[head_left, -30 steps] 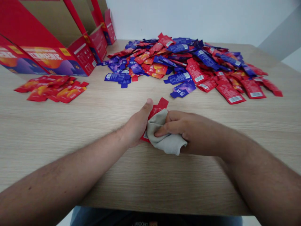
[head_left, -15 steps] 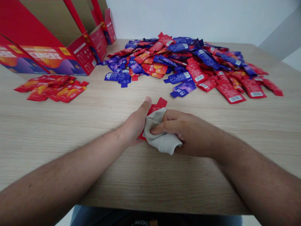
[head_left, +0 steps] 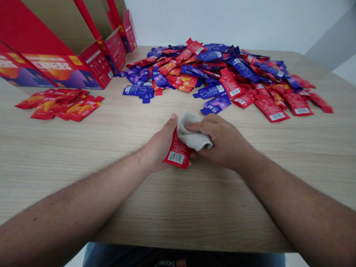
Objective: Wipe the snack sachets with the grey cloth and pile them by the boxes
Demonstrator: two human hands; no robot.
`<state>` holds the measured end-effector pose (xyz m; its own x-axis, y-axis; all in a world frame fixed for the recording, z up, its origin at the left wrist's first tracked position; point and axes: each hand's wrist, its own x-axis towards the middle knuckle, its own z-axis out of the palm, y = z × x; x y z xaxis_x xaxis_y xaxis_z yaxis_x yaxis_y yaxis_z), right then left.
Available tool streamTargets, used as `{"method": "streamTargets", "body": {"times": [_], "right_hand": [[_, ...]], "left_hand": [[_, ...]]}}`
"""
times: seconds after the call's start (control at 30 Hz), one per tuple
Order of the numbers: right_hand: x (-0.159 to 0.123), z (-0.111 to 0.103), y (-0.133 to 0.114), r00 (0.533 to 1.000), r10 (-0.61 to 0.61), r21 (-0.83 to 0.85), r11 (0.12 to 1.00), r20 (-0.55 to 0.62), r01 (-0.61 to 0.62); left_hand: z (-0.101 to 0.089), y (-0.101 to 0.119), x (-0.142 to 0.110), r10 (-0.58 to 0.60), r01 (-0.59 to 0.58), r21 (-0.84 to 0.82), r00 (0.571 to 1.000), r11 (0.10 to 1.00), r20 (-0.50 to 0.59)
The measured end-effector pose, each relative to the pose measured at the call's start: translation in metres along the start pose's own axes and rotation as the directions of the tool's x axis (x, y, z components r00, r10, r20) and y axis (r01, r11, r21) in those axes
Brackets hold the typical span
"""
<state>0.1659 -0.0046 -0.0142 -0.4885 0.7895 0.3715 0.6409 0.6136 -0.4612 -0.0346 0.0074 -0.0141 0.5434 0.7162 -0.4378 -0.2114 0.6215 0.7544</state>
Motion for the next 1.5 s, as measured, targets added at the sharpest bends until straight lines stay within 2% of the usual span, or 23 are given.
{"method": "streamTargets", "body": {"times": [0.07,0.13,0.23,0.3,0.37,0.43,0.53,0.6,0.7,0.77,0.83,0.9,0.97,1.0,1.07,1.13,1.2,1.3,1.37,1.43,1.5], "right_hand": [[-0.003,-0.006,-0.016,0.984,-0.088,0.133,0.989,0.153,0.067],[-0.005,-0.014,-0.024,0.956,-0.117,0.192,0.979,0.270,0.066],[-0.003,-0.028,-0.018,0.929,-0.131,0.186,0.980,0.346,0.069],[0.000,-0.032,-0.004,0.948,-0.088,0.094,0.994,0.304,0.062],[0.003,-0.030,0.011,0.983,-0.008,-0.045,0.999,0.181,0.016],[0.005,-0.023,0.022,0.998,0.038,-0.117,0.993,0.052,-0.032],[0.004,-0.009,0.024,0.998,0.035,-0.102,0.994,-0.052,-0.040],[0.002,-0.004,0.016,0.999,0.003,-0.068,0.998,-0.047,-0.006],[-0.002,-0.006,-0.005,0.992,-0.082,0.048,0.996,0.095,0.078],[-0.004,-0.012,-0.017,0.969,-0.117,0.137,0.987,0.218,0.088],[-0.005,-0.018,-0.022,0.941,-0.140,0.201,0.976,0.309,0.080],[-0.004,-0.022,-0.017,0.925,-0.169,0.226,0.970,0.341,0.093],[-0.002,-0.025,-0.002,0.945,-0.158,0.165,0.980,0.288,0.114],[0.000,-0.025,0.007,0.968,-0.127,0.082,0.990,0.216,0.111],[0.003,-0.024,0.026,1.000,0.002,-0.106,0.994,0.024,0.000],[0.004,-0.021,0.041,0.991,0.059,-0.157,0.985,-0.121,-0.078],[0.003,-0.017,0.050,0.975,0.084,-0.144,0.983,-0.207,-0.116],[0.001,-0.012,0.055,0.971,0.070,-0.120,0.988,-0.231,-0.100],[0.000,-0.009,0.057,0.973,0.055,-0.108,0.991,-0.223,-0.080],[-0.002,-0.007,0.060,0.979,0.021,-0.100,0.994,-0.202,-0.042],[-0.002,-0.003,0.064,0.986,-0.008,-0.089,0.996,-0.168,-0.007]], "left_hand": [[0.002,-0.003,0.001,0.018,-0.018,-0.028,1.000,0.999,0.005],[0.003,-0.006,0.001,0.032,-0.032,-0.034,0.999,0.999,0.007],[0.002,-0.006,0.001,0.045,-0.045,-0.003,0.999,0.999,-0.006],[0.000,-0.004,0.000,0.020,-0.020,0.024,1.000,1.000,0.006],[-0.001,-0.001,-0.002,-0.009,0.008,0.045,0.999,0.999,0.032],[-0.002,0.002,-0.003,-0.011,0.009,0.047,0.999,0.999,0.042],[-0.002,0.004,-0.004,-0.008,0.007,0.030,1.000,1.000,0.022],[-0.002,0.002,-0.002,-0.014,0.014,0.019,1.000,1.000,0.009],[-0.001,-0.003,0.001,0.017,-0.017,-0.017,1.000,1.000,0.012],[0.000,-0.005,0.002,0.030,-0.029,-0.039,0.999,0.999,0.029],[0.000,-0.006,0.002,0.027,-0.025,-0.039,0.999,0.999,0.044],[-0.001,-0.006,0.001,0.031,-0.030,-0.028,0.999,0.999,0.042],[-0.002,-0.003,0.000,0.016,-0.015,-0.010,0.999,1.000,0.042],[-0.002,-0.001,-0.001,0.001,-0.001,0.001,0.999,1.000,0.044],[-0.002,0.003,-0.004,-0.024,0.023,0.017,0.998,1.000,0.050],[-0.001,0.005,-0.006,-0.022,0.021,0.015,0.999,1.000,0.050],[0.000,0.006,-0.007,-0.017,0.016,0.018,0.999,1.000,0.041],[-0.001,0.008,-0.007,-0.027,0.026,0.074,1.000,0.997,0.009],[-0.006,0.011,-0.006,-0.006,0.009,0.170,1.000,0.985,-0.019],[-0.014,0.017,-0.008,0.065,-0.051,0.331,0.997,0.942,-0.033],[-0.025,0.026,-0.011,0.185,-0.123,0.510,0.980,0.852,-0.072]]}}
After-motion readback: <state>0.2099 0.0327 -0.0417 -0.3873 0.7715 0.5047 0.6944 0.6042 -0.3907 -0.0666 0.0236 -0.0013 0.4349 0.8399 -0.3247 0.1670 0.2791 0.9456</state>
